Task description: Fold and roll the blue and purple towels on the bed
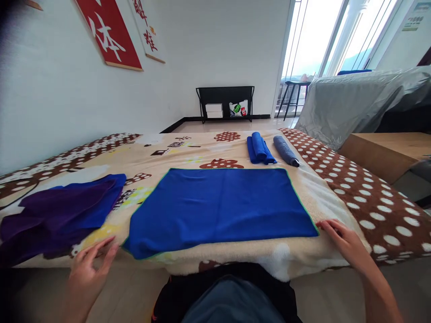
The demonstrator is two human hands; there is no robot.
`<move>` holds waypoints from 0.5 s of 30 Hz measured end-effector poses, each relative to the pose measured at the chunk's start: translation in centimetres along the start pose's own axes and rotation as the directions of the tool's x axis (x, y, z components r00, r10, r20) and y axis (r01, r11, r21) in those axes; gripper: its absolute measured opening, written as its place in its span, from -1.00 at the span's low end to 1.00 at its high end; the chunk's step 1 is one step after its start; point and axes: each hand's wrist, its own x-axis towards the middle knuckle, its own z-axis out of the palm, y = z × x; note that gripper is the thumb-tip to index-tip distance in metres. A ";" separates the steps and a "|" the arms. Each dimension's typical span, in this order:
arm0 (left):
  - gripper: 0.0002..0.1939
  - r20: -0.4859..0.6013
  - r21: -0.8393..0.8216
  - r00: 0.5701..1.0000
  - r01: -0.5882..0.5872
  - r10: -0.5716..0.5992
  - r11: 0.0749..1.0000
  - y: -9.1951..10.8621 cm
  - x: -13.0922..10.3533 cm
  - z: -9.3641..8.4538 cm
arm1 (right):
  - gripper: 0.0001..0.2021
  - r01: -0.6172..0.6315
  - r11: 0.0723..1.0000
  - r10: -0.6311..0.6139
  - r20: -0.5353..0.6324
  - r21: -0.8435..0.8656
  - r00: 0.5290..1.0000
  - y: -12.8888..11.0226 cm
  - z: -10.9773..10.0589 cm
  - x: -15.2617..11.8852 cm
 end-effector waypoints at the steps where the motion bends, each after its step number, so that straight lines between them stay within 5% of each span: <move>1: -0.48 0.035 -0.037 0.998 0.047 -0.046 0.998 0.2 -0.2 0.0 | -0.66 0.013 1.000 -0.013 0.022 0.007 1.000 -0.2 0.3 -0.8; 4: -0.50 0.116 -0.154 0.987 0.127 -0.110 0.980 2.1 0.4 1.1 | -0.64 0.039 0.999 -0.039 -0.023 -0.015 0.999 -1.6 1.7 -1.7; 7: -0.54 0.062 -0.107 0.996 0.074 -0.067 0.991 3.8 1.0 2.3 | -0.50 0.012 0.999 -0.014 -0.038 -0.038 0.999 -2.5 2.9 -1.4; 11: -0.57 0.059 -0.098 0.994 0.102 -0.096 0.990 3.9 0.5 2.4 | -0.37 -0.047 0.999 0.048 -0.096 0.015 0.994 -2.1 3.2 -1.2; 15: -0.58 0.178 -0.304 0.954 0.285 -0.239 0.909 2.6 0.4 1.9 | -0.40 0.029 0.998 -0.033 0.087 0.049 0.996 -1.1 2.5 -1.5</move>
